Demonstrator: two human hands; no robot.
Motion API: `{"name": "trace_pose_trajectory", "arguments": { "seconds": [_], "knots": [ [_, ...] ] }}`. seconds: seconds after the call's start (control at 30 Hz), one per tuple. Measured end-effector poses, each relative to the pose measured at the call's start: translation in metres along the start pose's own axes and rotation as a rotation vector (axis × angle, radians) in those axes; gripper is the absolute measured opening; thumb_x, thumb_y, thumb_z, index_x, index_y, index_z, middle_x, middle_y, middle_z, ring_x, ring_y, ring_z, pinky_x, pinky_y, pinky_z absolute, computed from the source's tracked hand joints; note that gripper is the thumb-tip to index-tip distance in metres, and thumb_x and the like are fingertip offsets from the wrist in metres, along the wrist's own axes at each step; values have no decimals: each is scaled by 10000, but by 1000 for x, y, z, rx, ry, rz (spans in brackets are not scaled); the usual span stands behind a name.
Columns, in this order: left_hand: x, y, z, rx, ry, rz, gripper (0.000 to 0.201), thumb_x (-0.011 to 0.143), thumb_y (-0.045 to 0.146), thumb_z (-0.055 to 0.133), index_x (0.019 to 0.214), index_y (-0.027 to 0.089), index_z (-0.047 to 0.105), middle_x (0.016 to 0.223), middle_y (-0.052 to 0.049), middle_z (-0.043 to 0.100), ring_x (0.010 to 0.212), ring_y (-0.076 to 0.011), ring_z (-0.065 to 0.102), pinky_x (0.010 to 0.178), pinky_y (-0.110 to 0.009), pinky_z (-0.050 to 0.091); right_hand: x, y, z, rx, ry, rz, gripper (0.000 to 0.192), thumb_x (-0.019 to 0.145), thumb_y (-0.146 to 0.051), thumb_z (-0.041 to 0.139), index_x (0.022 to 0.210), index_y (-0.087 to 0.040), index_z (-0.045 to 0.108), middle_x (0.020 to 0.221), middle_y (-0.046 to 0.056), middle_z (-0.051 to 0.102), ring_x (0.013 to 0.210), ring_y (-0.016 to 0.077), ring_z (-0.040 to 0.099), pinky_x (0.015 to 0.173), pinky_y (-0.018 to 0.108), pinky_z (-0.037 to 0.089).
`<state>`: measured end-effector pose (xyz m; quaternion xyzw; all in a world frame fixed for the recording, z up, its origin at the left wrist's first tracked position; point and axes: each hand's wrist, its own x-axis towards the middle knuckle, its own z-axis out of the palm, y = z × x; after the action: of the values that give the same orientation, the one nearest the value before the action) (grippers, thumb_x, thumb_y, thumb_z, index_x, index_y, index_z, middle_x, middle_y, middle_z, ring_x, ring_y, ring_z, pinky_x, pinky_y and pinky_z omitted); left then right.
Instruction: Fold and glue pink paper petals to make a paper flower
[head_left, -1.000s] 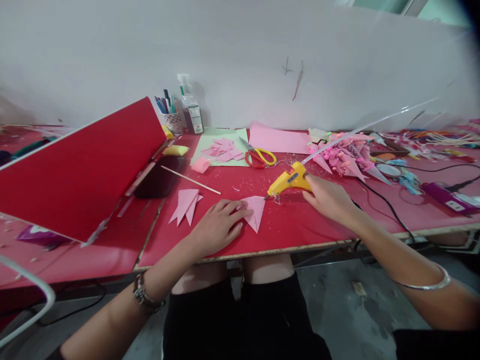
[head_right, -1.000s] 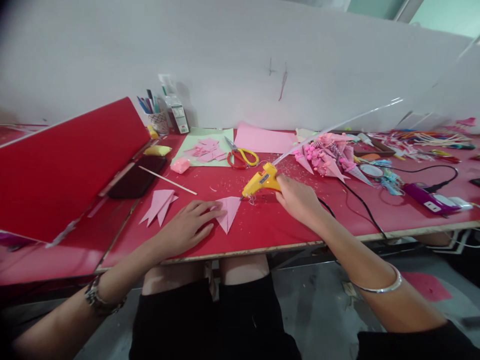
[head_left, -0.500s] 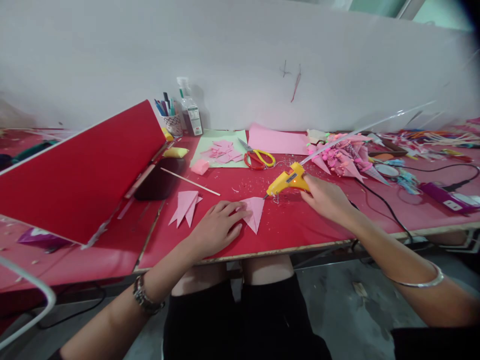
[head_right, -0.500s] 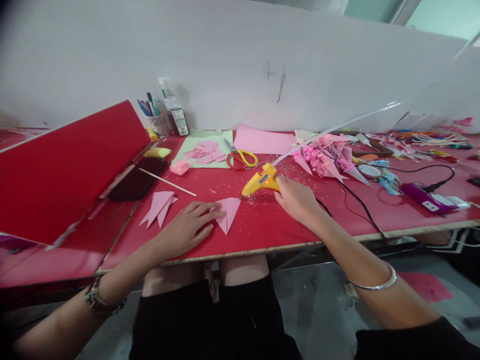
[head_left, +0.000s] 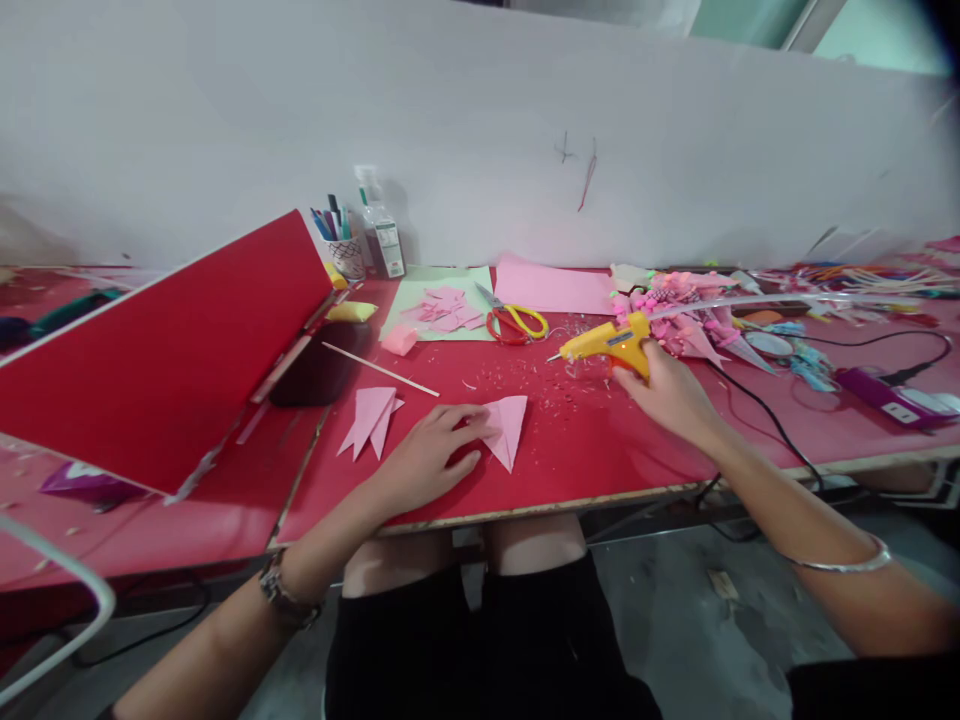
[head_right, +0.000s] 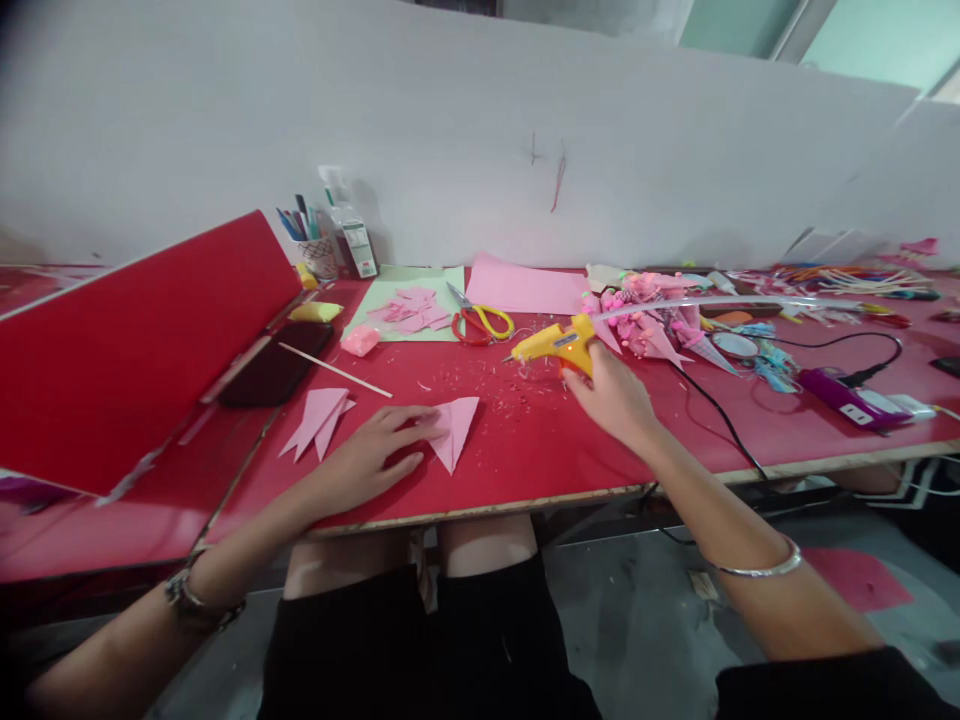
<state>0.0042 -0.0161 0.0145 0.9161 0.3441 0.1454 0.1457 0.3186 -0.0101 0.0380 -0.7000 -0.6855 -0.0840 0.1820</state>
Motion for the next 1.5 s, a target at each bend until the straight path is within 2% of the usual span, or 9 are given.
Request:
{"name": "trace_pose_trajectory", "arguments": {
  "seconds": [0.2, 0.57, 0.77, 0.97, 1.1, 1.2, 1.3, 1.4, 1.5],
  "knots": [
    [14, -7, -1, 20, 130, -208, 379, 858, 378, 356, 1133, 148, 480, 1135, -91, 488, 1072, -207, 432, 932, -361, 345, 10, 43, 8, 97, 39, 129, 329, 815, -264, 334, 1074, -65, 376, 993, 223, 547, 876, 300, 558, 644, 354, 418],
    [37, -3, -8, 235, -15, -257, 185, 774, 320, 490, 836, 155, 546, 927, -76, 535, 876, -222, 515, 717, -316, 405, 7, 74, 42, 105, 104, 13, 254, 755, -272, 399, 951, -120, 453, 895, 158, 557, 857, 271, 538, 719, 362, 419],
    [37, -10, -14, 93, 33, -307, 122, 763, 287, 485, 745, 175, 529, 779, -30, 573, 720, -177, 536, 595, -260, 368, 8, 72, 33, -51, 40, -36, 374, 748, -360, 446, 994, -80, 483, 945, 174, 534, 897, 288, 514, 752, 370, 409],
    [43, -30, -25, -262, 194, -342, 124, 727, 289, 517, 694, 173, 488, 686, 6, 555, 633, -134, 522, 585, -240, 374, -13, 70, 15, -290, -61, -74, 594, 751, -396, 460, 1179, 6, 376, 1094, 248, 472, 1038, 348, 441, 782, 416, 399],
    [52, -39, -30, -590, 252, -352, 161, 712, 304, 540, 691, 169, 456, 624, 45, 487, 509, -92, 515, 540, -229, 391, -35, 50, -5, -344, -130, -96, 477, 742, -326, 478, 1100, -10, 476, 991, 237, 537, 942, 347, 493, 762, 448, 415],
    [58, -38, -32, -812, 305, -342, 191, 708, 312, 559, 798, 179, 457, 626, 62, 479, 461, -75, 514, 490, -211, 390, -39, 18, -22, -86, -254, -236, 341, 789, -172, 362, 1070, -80, 534, 1051, 183, 556, 993, 276, 502, 855, 417, 390],
    [63, -32, -33, -913, 337, -317, 263, 699, 298, 583, 921, 185, 499, 649, 53, 518, 493, -69, 516, 465, -185, 375, -26, -14, -28, 354, -408, -299, 341, 849, -196, 295, 1093, -188, 533, 1031, 86, 593, 940, 180, 548, 833, 335, 424],
    [67, -30, -34, -984, 308, -304, 200, 695, 298, 596, 845, 168, 581, 638, 38, 548, 505, -59, 489, 445, -166, 351, 5, -35, -15, 747, -512, -217, 306, 855, -232, 321, 1019, -170, 572, 859, 62, 636, 768, 143, 593, 710, 290, 467],
    [71, -36, -29, -1072, 304, -310, 165, 695, 315, 607, 704, 150, 592, 565, 42, 523, 472, -45, 445, 431, -157, 330, 38, -50, 12, 962, -528, -111, 242, 810, -257, 432, 918, -132, 609, 771, 68, 643, 684, 140, 599, 665, 290, 470]
  ]
}}
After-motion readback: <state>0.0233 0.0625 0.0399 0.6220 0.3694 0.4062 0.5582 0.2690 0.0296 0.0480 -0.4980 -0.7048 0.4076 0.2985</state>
